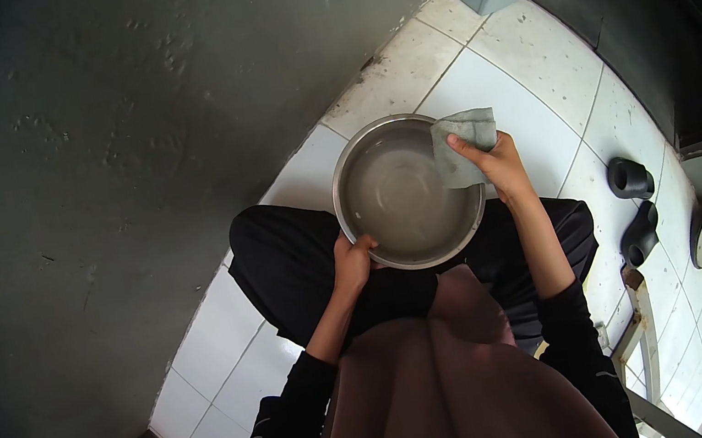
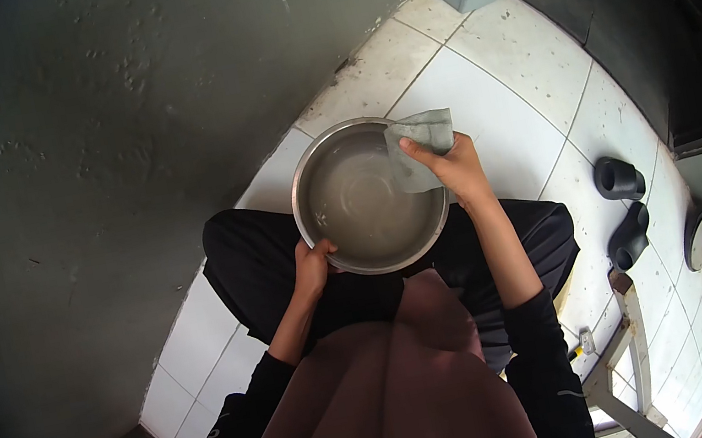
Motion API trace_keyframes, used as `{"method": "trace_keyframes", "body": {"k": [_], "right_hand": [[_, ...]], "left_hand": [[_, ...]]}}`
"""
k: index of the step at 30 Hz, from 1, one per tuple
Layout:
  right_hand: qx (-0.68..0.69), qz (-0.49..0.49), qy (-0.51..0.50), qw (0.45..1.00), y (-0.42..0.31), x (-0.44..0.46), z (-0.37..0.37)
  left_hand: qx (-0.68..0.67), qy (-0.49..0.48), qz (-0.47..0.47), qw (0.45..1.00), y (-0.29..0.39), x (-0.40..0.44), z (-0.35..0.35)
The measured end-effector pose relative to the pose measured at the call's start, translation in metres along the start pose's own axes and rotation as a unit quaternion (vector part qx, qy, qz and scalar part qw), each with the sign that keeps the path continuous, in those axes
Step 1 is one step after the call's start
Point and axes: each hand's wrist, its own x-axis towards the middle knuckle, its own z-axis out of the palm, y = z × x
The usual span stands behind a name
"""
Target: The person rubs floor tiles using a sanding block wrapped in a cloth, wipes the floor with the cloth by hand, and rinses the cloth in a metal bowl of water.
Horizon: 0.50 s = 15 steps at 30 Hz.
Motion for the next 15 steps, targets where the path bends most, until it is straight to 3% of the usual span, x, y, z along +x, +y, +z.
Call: {"method": "trace_keyframes", "body": {"k": [2,5,7,9,11,13,15], "right_hand": [[-0.012,0.004,0.009,1.0,0.019,0.011,0.004],[-0.05,0.045,-0.058,0.996,0.055,0.027,0.013],[-0.106,-0.025,-0.051,0.993,0.074,0.033,0.022],[-0.189,-0.03,-0.023,0.981,0.081,0.039,0.024],[-0.303,-0.132,0.074,0.941,0.079,0.04,0.029],[-0.299,-0.122,0.1,0.941,0.086,0.046,0.03],[-0.293,-0.113,0.126,0.941,0.103,0.053,0.031]], "left_hand": [[-0.024,0.005,-0.011,1.0,-0.007,0.011,0.005],[-0.056,0.0,-0.033,0.998,-0.019,0.031,0.015],[-0.061,0.0,-0.046,0.997,-0.029,0.046,0.023],[-0.043,-0.003,-0.055,0.998,-0.049,0.064,0.026],[-0.049,0.002,-0.05,0.998,-0.068,0.079,0.031],[-0.043,-0.021,-0.045,0.998,-0.091,0.095,0.031],[-0.063,-0.001,-0.086,0.994,-0.06,0.081,0.041]]}}
